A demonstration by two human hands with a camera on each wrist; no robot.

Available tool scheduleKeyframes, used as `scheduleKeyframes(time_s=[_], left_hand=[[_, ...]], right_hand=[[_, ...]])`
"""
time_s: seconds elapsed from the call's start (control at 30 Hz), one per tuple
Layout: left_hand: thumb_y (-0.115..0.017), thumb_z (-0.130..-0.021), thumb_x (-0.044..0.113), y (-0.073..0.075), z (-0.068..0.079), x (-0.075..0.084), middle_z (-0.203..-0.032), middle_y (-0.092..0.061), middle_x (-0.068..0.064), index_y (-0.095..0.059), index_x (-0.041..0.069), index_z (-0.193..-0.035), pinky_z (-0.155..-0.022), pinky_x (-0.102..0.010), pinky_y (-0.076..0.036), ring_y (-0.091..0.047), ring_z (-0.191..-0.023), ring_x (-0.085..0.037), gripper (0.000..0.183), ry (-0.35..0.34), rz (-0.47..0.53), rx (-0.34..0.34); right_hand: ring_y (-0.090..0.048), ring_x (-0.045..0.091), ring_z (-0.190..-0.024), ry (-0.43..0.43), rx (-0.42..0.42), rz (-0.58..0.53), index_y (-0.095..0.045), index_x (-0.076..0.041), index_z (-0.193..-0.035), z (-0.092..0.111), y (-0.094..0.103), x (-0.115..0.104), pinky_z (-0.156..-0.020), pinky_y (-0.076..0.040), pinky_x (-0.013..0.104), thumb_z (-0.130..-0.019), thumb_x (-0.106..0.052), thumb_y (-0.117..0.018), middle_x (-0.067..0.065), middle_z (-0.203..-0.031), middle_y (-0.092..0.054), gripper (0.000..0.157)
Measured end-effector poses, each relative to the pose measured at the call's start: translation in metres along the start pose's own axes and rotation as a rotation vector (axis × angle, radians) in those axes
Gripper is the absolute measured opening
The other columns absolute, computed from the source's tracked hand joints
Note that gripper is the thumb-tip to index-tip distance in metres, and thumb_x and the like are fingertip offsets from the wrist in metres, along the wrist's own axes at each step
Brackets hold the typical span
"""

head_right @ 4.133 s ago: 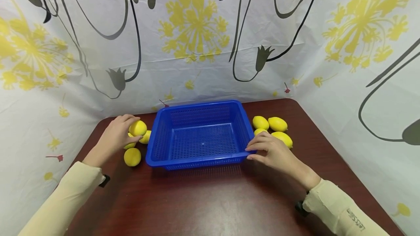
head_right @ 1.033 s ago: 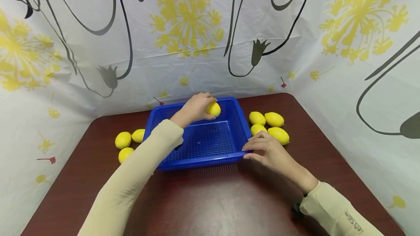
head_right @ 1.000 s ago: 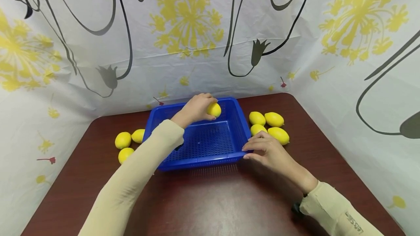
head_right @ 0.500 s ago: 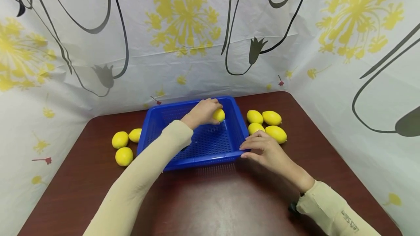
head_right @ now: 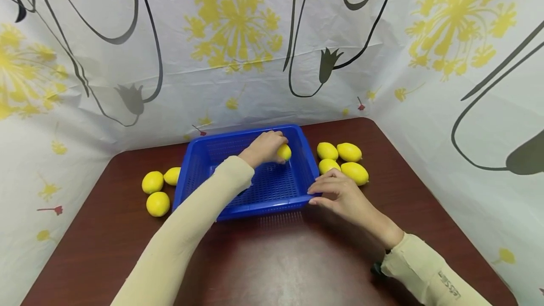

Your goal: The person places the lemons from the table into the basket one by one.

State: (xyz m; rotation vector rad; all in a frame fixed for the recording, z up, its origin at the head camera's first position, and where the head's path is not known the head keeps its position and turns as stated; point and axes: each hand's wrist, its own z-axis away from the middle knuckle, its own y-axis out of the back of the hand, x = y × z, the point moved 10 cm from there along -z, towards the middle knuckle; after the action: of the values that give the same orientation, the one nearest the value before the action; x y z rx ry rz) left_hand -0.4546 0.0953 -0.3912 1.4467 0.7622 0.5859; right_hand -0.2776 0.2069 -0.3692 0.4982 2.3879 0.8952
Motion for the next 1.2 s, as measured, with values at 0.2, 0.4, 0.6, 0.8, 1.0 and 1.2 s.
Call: scheduleKeyframes(time_s=[0.2,0.4,0.6,0.8,1.0,1.2], left_hand=[[-0.081,-0.079,0.046,-0.005,-0.003,0.003,-0.112,-0.067,-0.004,-0.069,0.014,-0.109,-0.091,-0.039,-0.055,-0.066,-0.103,-0.023,0.045,0.011,-0.019,-0.036],[-0.082,-0.077,0.047,-0.014,-0.004,0.002,-0.111,-0.068,-0.004,-0.069,0.014,-0.108,-0.091,-0.040,-0.056,-0.066,-0.103,-0.024,0.047,0.038,-0.025,-0.045],[-0.082,-0.076,0.048,-0.017,-0.006,0.003,-0.109,-0.069,-0.004,-0.070,0.015,-0.105,-0.090,-0.041,-0.056,-0.067,-0.101,-0.024,0.046,0.042,-0.048,-0.034],[-0.081,-0.077,0.049,-0.021,-0.007,0.005,-0.111,-0.068,-0.004,-0.070,0.015,-0.106,-0.093,-0.042,-0.055,-0.066,-0.102,-0.024,0.046,0.061,-0.055,-0.060],[-0.080,-0.078,0.051,-0.025,-0.007,0.007,-0.110,-0.068,-0.003,-0.070,0.016,-0.107,-0.091,-0.039,-0.055,-0.066,-0.101,-0.022,0.046,0.051,-0.076,-0.067],[-0.080,-0.078,0.050,-0.025,-0.009,0.009,-0.109,-0.067,-0.003,-0.069,0.016,-0.106,-0.089,-0.038,-0.056,-0.066,-0.099,-0.022,0.046,0.043,-0.084,-0.054]], right_hand=[[-0.059,0.011,-0.102,0.007,0.007,-0.013,-0.078,-0.014,-0.097,0.001,0.001,0.000,-0.094,-0.040,0.008,-0.065,-0.007,-0.089,-0.008,-0.093,-0.077,0.034],[-0.059,0.011,-0.102,0.001,0.005,-0.019,-0.078,-0.015,-0.097,0.003,-0.002,0.002,-0.095,-0.040,0.008,-0.066,-0.009,-0.089,-0.009,-0.093,-0.077,0.034],[-0.058,0.010,-0.103,-0.014,0.006,-0.022,-0.078,-0.016,-0.098,0.003,-0.001,0.003,-0.095,-0.040,0.008,-0.066,-0.009,-0.089,-0.009,-0.094,-0.076,0.034],[-0.057,0.009,-0.104,-0.045,-0.015,-0.018,-0.078,-0.015,-0.098,0.004,-0.002,0.005,-0.096,-0.040,0.009,-0.068,-0.010,-0.088,-0.010,-0.094,-0.076,0.032],[-0.058,0.009,-0.104,-0.047,-0.018,-0.010,-0.078,-0.015,-0.098,0.003,-0.003,0.005,-0.096,-0.040,0.009,-0.069,-0.012,-0.088,-0.010,-0.094,-0.077,0.031],[-0.057,0.008,-0.105,-0.064,-0.021,0.013,-0.079,-0.017,-0.099,0.005,-0.002,0.007,-0.094,-0.041,0.010,-0.069,-0.013,-0.088,-0.013,-0.095,-0.076,0.031]])
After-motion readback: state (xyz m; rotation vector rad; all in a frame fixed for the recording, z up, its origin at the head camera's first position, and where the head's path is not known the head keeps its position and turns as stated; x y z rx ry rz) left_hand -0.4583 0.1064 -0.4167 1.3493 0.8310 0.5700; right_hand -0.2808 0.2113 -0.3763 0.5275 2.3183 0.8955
